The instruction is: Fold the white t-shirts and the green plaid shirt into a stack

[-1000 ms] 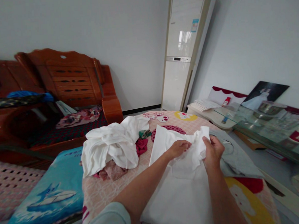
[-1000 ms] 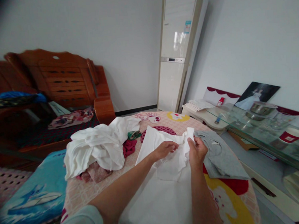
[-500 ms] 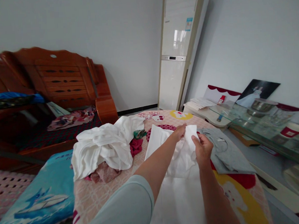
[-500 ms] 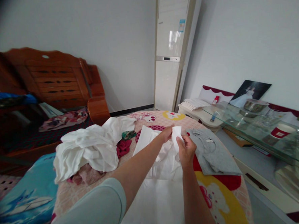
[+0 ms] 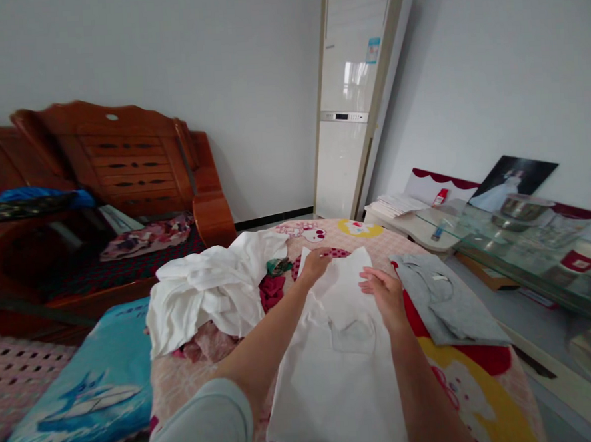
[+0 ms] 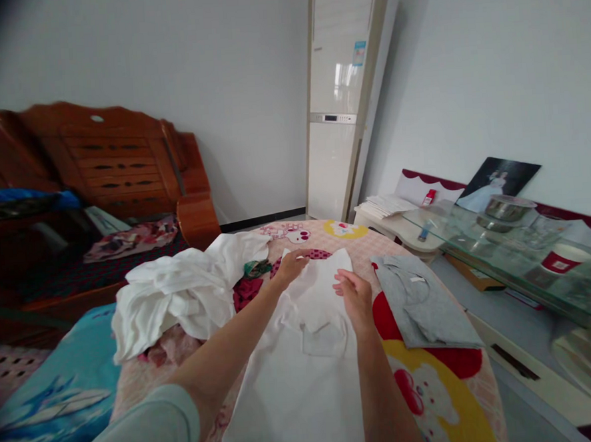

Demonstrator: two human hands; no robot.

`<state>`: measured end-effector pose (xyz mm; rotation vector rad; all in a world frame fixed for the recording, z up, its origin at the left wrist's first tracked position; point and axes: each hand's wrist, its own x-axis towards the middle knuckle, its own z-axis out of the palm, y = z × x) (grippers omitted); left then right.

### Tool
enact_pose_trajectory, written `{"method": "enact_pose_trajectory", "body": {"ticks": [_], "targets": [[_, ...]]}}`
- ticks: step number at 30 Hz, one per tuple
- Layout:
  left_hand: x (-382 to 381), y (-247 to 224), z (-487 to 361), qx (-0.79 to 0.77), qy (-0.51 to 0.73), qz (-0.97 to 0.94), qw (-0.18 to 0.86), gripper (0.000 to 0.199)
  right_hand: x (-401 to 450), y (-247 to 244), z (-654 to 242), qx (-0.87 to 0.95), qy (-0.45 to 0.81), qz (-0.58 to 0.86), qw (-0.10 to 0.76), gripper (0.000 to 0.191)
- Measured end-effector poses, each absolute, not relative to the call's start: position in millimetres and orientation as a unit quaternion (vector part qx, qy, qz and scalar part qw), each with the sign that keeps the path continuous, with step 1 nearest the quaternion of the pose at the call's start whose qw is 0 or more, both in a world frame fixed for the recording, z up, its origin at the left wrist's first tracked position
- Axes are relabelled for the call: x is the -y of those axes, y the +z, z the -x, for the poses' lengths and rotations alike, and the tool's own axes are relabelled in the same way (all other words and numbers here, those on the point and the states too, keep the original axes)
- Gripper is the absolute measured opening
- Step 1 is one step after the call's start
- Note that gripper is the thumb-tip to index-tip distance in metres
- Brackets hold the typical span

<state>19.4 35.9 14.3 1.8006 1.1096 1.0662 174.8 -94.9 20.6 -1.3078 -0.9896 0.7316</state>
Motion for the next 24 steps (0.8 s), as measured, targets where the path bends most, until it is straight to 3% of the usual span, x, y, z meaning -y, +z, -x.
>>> {"method": "enact_pose_trajectory", "body": {"ticks": [4,12,19,24], "targets": [[-11.1,-8.8,17.1,-0.503,0.363,-0.713,0.326,0.027,101.4,25.3,-207.2,0.381,0.287,0.627,0.616,0.036],[12.2,-25.0,30.8,-0.54,0.32,-0.762,0.162,0.02,119.2,13.8,-202.3,0.45,0.404,0.687,0.403,0.01],[14.4,-15.1,31.4,-0.547,0.296,-0.763,0.175,0.012,124.5,8.5,-206.8,0.489,0.458,0.647,0.364,0.016],[7.5,-15.1,32.6,-0.552,0.317,-0.742,0.21,0.014,125.2,8.5,-202.3,0.52,0.453,0.663,0.292,0.01]]}}
